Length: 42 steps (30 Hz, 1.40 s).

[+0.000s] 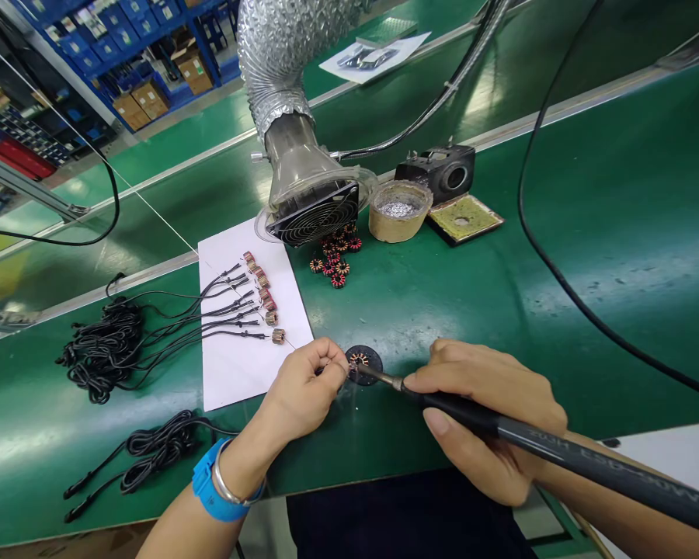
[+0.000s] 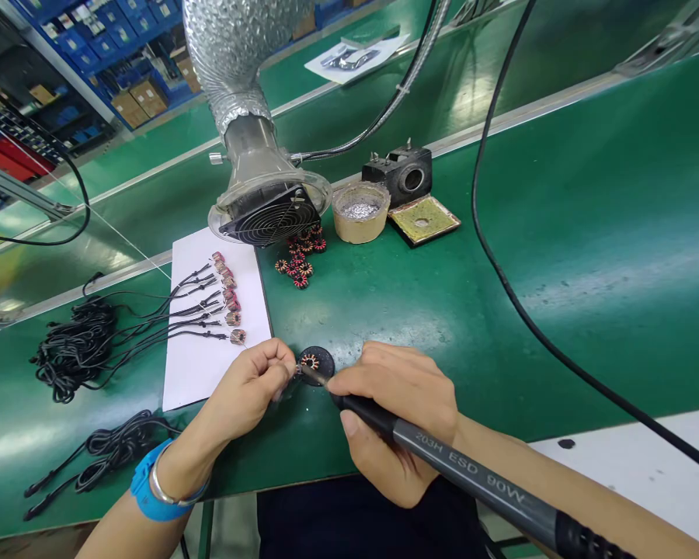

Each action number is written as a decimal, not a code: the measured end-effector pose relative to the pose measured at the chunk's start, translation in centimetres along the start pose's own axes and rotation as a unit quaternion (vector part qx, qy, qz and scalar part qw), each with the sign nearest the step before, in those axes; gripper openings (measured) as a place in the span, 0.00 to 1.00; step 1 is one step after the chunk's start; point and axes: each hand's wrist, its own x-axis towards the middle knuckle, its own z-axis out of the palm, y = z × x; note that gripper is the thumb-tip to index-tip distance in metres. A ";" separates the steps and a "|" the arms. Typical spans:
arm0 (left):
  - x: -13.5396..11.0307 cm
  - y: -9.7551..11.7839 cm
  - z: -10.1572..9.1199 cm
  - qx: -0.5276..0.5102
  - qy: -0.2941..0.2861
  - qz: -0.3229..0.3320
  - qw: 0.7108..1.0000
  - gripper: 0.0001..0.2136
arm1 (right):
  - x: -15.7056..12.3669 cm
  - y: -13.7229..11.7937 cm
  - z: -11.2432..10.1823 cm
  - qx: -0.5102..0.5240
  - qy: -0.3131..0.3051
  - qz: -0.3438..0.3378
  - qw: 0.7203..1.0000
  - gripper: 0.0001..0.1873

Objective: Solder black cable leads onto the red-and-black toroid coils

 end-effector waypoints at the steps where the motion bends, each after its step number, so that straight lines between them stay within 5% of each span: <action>1: 0.0 0.0 0.0 0.000 0.000 -0.002 1.000 0.06 | 0.0 0.0 0.0 0.003 0.003 -0.008 1.000 0.14; 42: 0.2 -0.1 -0.4 0.008 -0.015 -0.007 1.000 0.13 | 0.1 0.4 -0.3 -0.005 0.039 0.014 0.999 0.12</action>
